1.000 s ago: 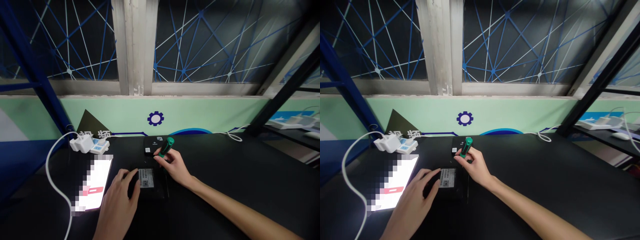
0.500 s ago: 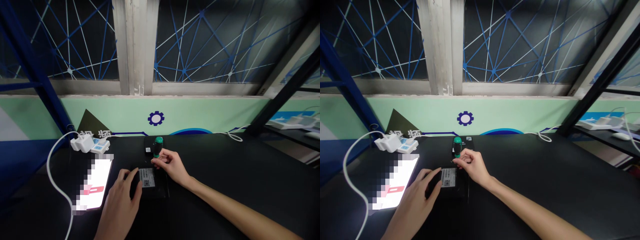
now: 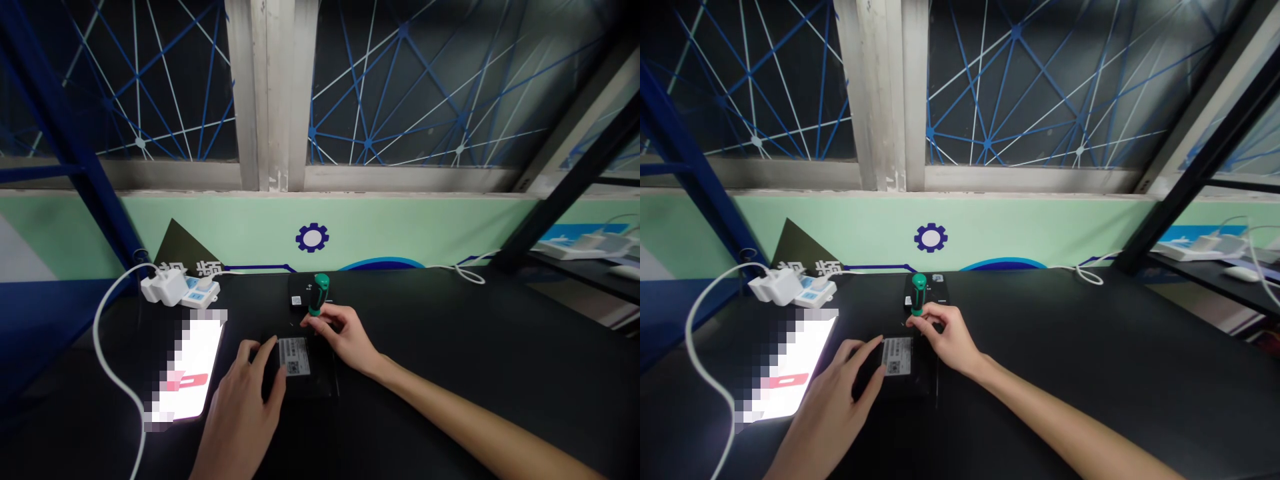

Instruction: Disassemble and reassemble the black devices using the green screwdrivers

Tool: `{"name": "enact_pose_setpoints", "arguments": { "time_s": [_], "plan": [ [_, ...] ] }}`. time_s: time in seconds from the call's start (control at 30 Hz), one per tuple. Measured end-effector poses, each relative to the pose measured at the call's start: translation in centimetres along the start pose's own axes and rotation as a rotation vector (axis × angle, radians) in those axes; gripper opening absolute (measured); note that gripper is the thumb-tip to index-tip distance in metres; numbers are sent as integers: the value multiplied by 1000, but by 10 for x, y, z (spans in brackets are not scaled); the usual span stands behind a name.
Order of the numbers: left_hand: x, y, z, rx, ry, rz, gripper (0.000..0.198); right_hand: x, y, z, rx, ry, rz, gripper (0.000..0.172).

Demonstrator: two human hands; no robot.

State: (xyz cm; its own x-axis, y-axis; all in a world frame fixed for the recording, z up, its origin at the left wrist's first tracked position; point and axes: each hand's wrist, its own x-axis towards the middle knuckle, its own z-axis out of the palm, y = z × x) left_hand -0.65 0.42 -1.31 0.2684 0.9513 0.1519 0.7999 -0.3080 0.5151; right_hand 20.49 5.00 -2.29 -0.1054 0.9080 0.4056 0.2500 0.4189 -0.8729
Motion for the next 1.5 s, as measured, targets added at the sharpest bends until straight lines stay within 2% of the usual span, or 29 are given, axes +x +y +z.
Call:
{"name": "enact_pose_setpoints", "arguments": {
  "time_s": [0.13, 0.23, 0.47, 0.6, 1.3, 1.5],
  "plan": [
    [0, 0, 0, -3, -9, -9, 47, -1, -1, 0, -40, -2, -47, 36],
    [-1, 1, -1, -1, -6, -2, 48, -2, 2, 2, -49, 43, -57, 33],
    [-2, 2, -1, 1, -9, -15, 46, 0, 11, 5, 127, 125, 80, 38],
    [-2, 0, -1, -1, -22, -14, 46, 1, 13, 4, 134, 142, 104, 40],
    [-2, 1, 1, -4, -7, -10, 48, -1, 6, 1, 115, 28, 52, 34],
    [-2, -1, 1, -7, -16, -20, 46, 0, 11, 3, 56, 92, 35, 37]
  ]
}}
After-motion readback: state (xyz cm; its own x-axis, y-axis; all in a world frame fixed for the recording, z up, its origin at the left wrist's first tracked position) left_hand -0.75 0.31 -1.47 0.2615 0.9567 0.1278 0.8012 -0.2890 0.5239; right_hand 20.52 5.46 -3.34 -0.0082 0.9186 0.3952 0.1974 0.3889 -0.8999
